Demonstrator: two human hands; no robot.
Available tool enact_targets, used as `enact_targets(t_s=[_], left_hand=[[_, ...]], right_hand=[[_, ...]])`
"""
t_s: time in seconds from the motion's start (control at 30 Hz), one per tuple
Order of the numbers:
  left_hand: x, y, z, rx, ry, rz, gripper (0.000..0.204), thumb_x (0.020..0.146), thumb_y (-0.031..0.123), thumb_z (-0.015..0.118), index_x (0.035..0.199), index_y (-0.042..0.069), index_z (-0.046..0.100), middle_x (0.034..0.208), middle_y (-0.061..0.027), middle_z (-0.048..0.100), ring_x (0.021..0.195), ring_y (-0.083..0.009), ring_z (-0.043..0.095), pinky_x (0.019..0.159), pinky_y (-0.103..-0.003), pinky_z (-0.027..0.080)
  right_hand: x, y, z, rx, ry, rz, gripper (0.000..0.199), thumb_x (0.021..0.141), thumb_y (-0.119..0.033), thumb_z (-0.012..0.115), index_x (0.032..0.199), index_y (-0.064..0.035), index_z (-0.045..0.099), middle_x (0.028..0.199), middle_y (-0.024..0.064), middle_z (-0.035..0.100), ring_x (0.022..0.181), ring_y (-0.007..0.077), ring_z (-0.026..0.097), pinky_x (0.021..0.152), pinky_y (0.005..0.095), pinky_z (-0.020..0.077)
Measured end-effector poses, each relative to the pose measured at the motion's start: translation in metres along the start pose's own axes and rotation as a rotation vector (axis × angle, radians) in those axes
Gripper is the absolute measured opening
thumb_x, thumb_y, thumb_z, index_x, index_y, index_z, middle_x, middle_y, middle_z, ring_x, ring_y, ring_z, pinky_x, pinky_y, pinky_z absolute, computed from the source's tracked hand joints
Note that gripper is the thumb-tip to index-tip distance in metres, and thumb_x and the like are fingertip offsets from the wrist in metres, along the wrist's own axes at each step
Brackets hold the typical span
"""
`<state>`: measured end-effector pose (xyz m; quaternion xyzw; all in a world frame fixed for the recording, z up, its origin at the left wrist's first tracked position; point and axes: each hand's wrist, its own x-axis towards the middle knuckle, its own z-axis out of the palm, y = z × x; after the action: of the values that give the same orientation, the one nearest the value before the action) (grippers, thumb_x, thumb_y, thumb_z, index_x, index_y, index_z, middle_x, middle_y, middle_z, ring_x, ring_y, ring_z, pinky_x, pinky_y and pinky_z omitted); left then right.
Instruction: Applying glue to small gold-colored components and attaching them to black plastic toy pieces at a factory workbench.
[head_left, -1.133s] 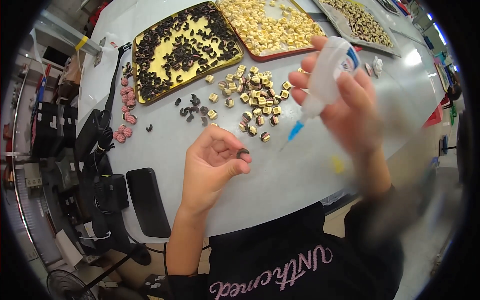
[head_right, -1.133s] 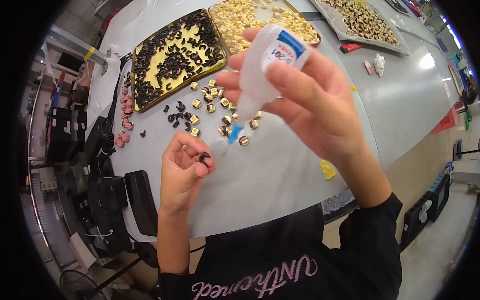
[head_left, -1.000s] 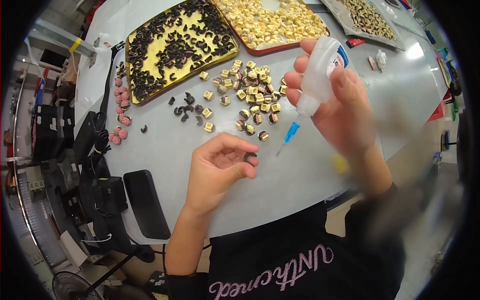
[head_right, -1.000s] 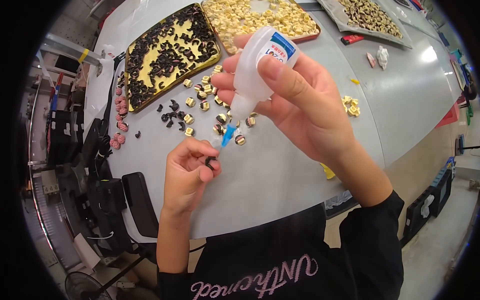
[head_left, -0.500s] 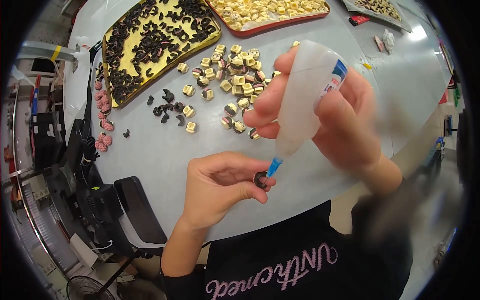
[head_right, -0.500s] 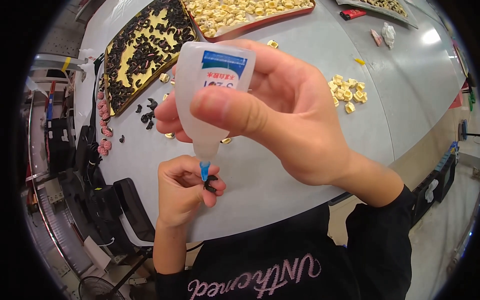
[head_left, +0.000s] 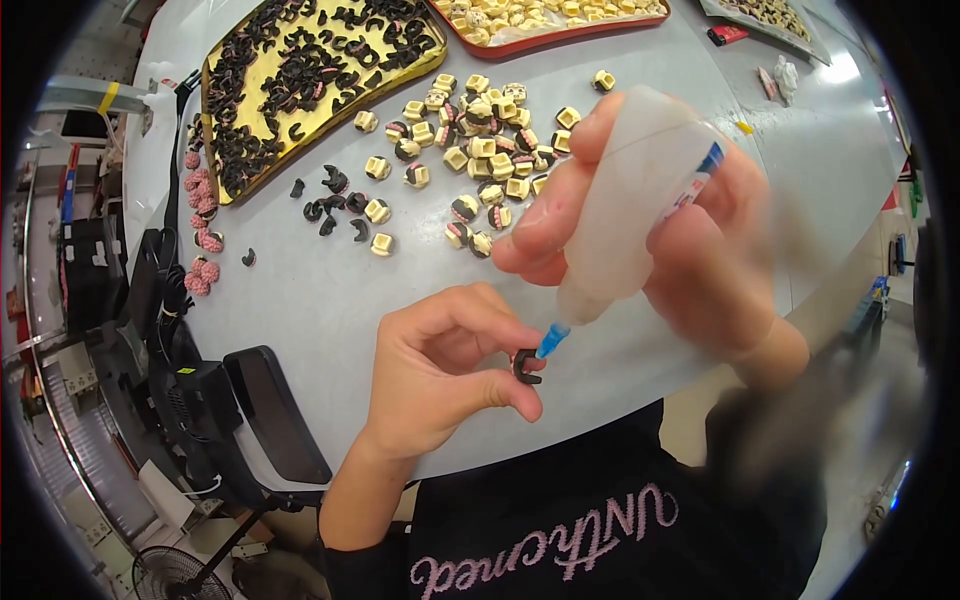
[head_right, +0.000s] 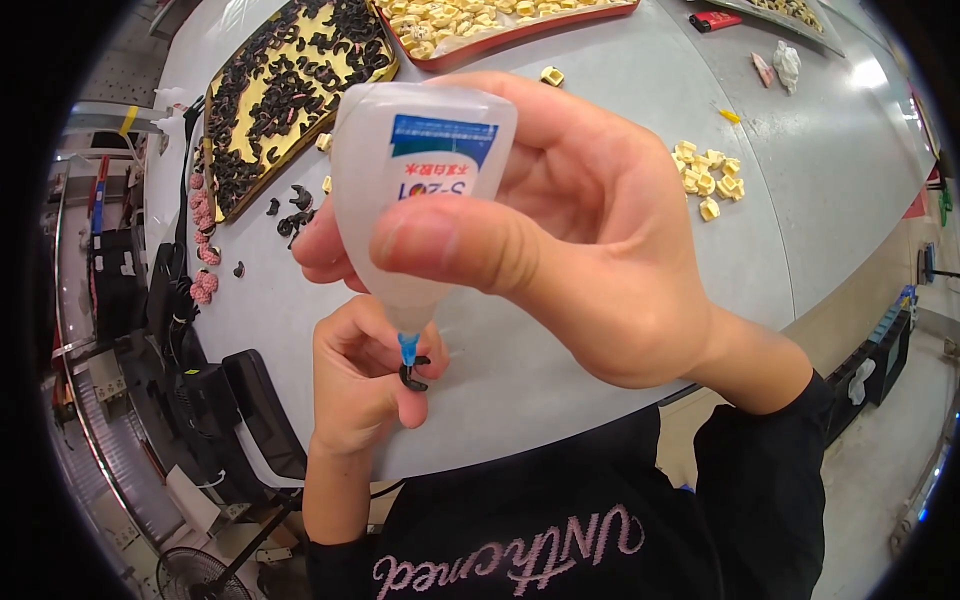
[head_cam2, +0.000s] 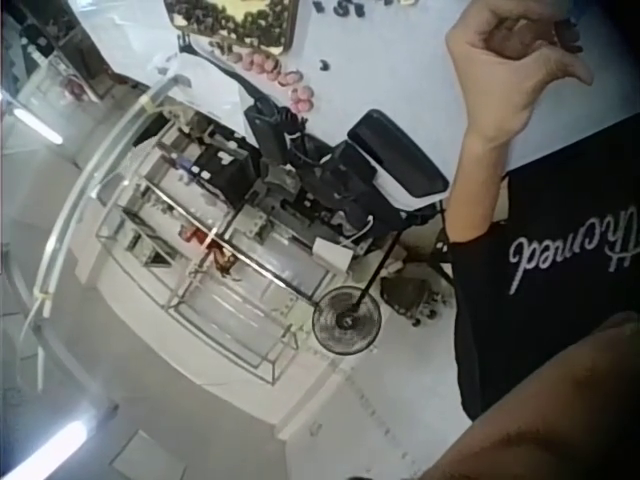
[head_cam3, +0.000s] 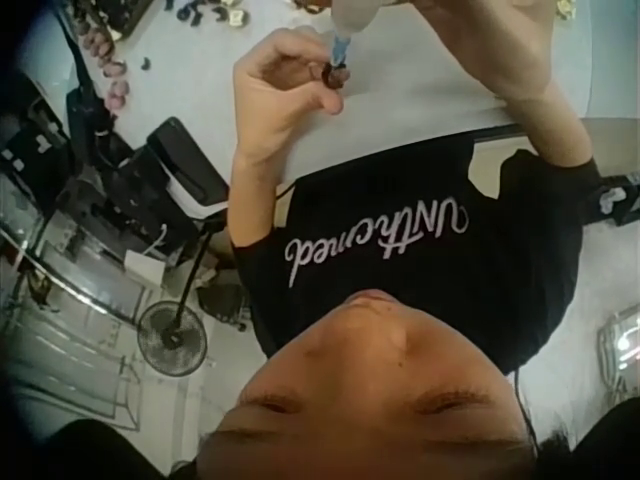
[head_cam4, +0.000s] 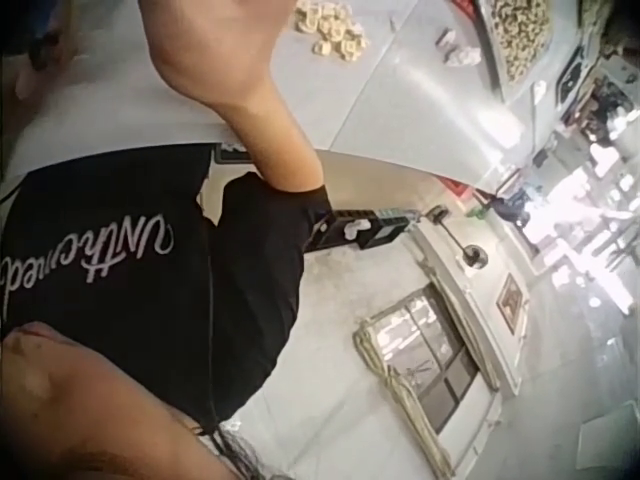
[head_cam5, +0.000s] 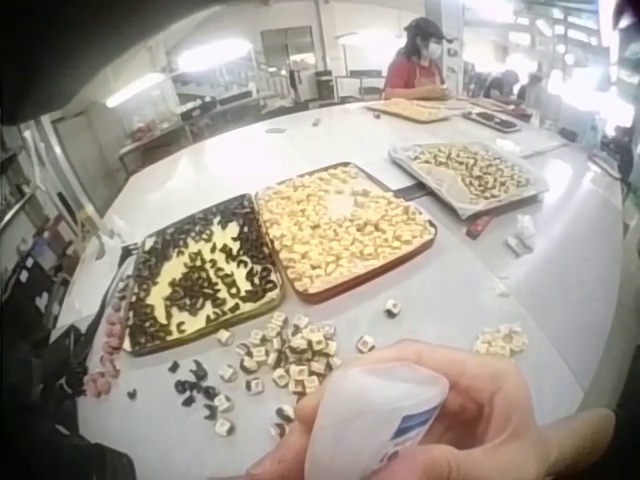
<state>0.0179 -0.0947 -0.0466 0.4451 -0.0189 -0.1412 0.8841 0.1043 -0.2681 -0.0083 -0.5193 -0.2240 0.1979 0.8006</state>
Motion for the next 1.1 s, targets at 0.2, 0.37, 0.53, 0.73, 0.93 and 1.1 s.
enact_targets(t_s=[0.2, 0.37, 0.53, 0.73, 0.93, 1.1], left_hand=[[0.0, 0.0, 0.002, -0.008, 0.007, -0.002, 0.034, 0.06, -0.013, 0.073, 0.09, -0.004, 0.059, 0.084, -0.0107, 0.057, 0.076, -0.0178, 0.057, 0.072, -0.032, 0.05], [-0.001, 0.001, 0.003, -0.008, 0.014, -0.002, 0.034, 0.06, -0.013, 0.074, 0.09, -0.004, 0.059, 0.084, -0.0107, 0.057, 0.077, -0.0175, 0.056, 0.074, -0.032, 0.049], [-0.001, 0.001, 0.004, -0.016, 0.017, 0.002, 0.034, 0.06, -0.012, 0.074, 0.089, -0.005, 0.059, 0.084, -0.0106, 0.057, 0.077, -0.0172, 0.056, 0.075, -0.032, 0.049], [-0.001, 0.001, 0.003, -0.005, 0.009, 0.006, 0.034, 0.06, -0.012, 0.074, 0.089, -0.005, 0.059, 0.084, -0.0107, 0.058, 0.077, -0.0172, 0.057, 0.075, -0.033, 0.048], [-0.001, 0.003, 0.005, 0.029, 0.029, -0.018, 0.033, 0.06, -0.011, 0.075, 0.089, -0.004, 0.06, 0.083, -0.0101, 0.059, 0.077, -0.0172, 0.057, 0.074, -0.032, 0.048], [-0.002, 0.005, 0.009, 0.011, 0.084, -0.066, 0.032, 0.059, -0.01, 0.075, 0.087, -0.004, 0.061, 0.083, -0.01, 0.059, 0.076, -0.0173, 0.057, 0.073, -0.032, 0.048]], right_hand=[[-0.001, -0.001, 0.003, 0.049, 0.04, 0.046, 0.062, 0.077, -0.043, 0.066, 0.11, 0.0035, 0.042, 0.086, 0.019, 0.062, 0.082, 0.0311, 0.064, 0.072, 0.0416, 0.055], [-0.002, -0.004, 0.004, 0.051, 0.062, 0.089, 0.063, 0.074, -0.044, 0.068, 0.107, 0.0027, 0.043, 0.085, 0.0191, 0.062, 0.082, 0.0317, 0.064, 0.072, 0.043, 0.0548], [-0.003, -0.005, 0.004, 0.077, 0.066, 0.104, 0.064, 0.072, -0.045, 0.07, 0.107, 0.002, 0.043, 0.085, 0.0185, 0.062, 0.081, 0.0324, 0.064, 0.074, 0.0443, 0.0541], [-0.004, -0.008, 0.004, 0.08, 0.037, 0.138, 0.064, 0.074, -0.044, 0.069, 0.109, 0.0012, 0.041, 0.086, 0.0179, 0.061, 0.083, 0.0325, 0.064, 0.076, 0.0437, 0.0534], [-0.007, -0.013, 0.006, 0.064, -0.003, 0.103, 0.057, 0.079, -0.038, 0.064, 0.109, 0.0032, 0.037, 0.087, 0.0191, 0.061, 0.086, 0.032, 0.063, 0.077, 0.0422, 0.0528], [-0.002, 0.002, -0.005, 0.142, -0.199, -0.11, 0.054, 0.082, -0.032, 0.061, 0.11, 0.0058, 0.035, 0.087, 0.0206, 0.061, 0.087, 0.0314, 0.063, 0.078, 0.0419, 0.0522]])
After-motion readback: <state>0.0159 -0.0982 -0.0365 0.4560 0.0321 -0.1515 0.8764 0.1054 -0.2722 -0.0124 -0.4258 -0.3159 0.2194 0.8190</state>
